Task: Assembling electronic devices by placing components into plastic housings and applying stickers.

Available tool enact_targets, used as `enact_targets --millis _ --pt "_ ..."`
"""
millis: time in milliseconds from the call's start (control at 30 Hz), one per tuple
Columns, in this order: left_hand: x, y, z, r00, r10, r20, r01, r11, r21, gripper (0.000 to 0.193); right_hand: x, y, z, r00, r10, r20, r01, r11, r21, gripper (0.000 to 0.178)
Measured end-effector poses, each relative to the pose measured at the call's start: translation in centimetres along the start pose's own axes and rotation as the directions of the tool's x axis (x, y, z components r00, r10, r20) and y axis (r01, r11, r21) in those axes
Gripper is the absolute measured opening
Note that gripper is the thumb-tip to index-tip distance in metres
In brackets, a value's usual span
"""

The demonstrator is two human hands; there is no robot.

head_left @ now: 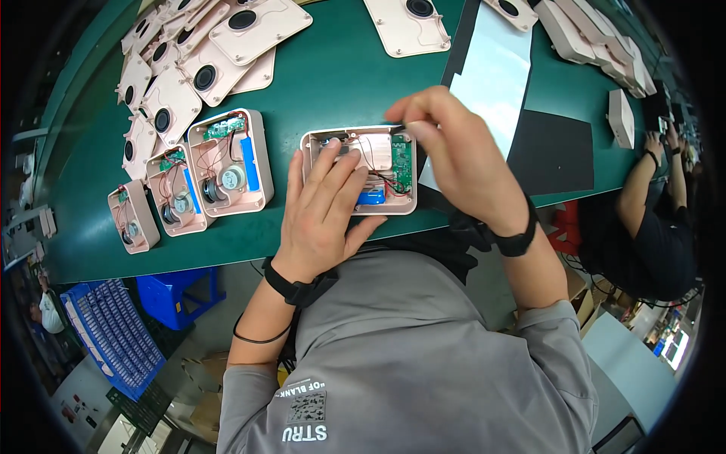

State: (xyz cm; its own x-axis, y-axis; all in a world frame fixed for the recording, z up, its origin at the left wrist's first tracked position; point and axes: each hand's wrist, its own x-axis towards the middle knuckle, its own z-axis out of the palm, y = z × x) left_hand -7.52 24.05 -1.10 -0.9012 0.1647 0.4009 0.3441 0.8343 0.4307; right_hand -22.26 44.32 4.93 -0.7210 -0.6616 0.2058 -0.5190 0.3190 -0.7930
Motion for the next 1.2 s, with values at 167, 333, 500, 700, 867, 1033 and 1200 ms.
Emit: enact_targets --millis 167,333,500,700,867,1033,1200 --pt "0.4 -0.9 -0.2 0.997 0.070 -0.043 -0.074 0.992 -0.100 0.071 -0.8 0.5 0.6 0.996 0.069 0.054 -0.069 0.998 0.000 0.004" --pt "2.1 -1.0 -1.2 0.997 0.072 0.033 -0.065 0.982 -0.176 0.063 -3.2 -0.1 1.4 0.959 0.282 -0.029 -0.271 0.942 0.198 0.006" --pt "3.7 -1.0 -2.1 0.991 0.070 0.116 -0.068 0.998 -0.018 0.060 -5.8 -1.0 2.1 0.913 0.391 -0.119 -0.322 0.868 0.378 0.008" --pt "3.5 -0.6 -2.8 0.984 -0.161 0.075 0.172 0.970 -0.171 0.046 -7.4 -2.5 1.9 0.892 0.451 0.024 -0.389 0.740 0.549 0.009" --pt "3.1 0.8 -3.0 0.976 -0.173 0.132 0.201 0.951 -0.234 0.036 -6.4 -2.7 0.5 0.928 0.362 0.088 -0.369 0.862 0.347 0.004" --pt "2.6 0.3 -3.4 0.971 -0.190 0.147 0.224 0.935 -0.275 0.025 -3.0 -3.9 0.5 0.975 0.094 0.201 -0.138 0.967 0.216 0.006" --pt "1.8 0.1 -3.6 0.967 -0.200 0.155 0.239 0.925 -0.297 0.013 -1.6 -4.6 1.1 0.907 0.090 0.412 -0.120 0.992 0.046 0.015"
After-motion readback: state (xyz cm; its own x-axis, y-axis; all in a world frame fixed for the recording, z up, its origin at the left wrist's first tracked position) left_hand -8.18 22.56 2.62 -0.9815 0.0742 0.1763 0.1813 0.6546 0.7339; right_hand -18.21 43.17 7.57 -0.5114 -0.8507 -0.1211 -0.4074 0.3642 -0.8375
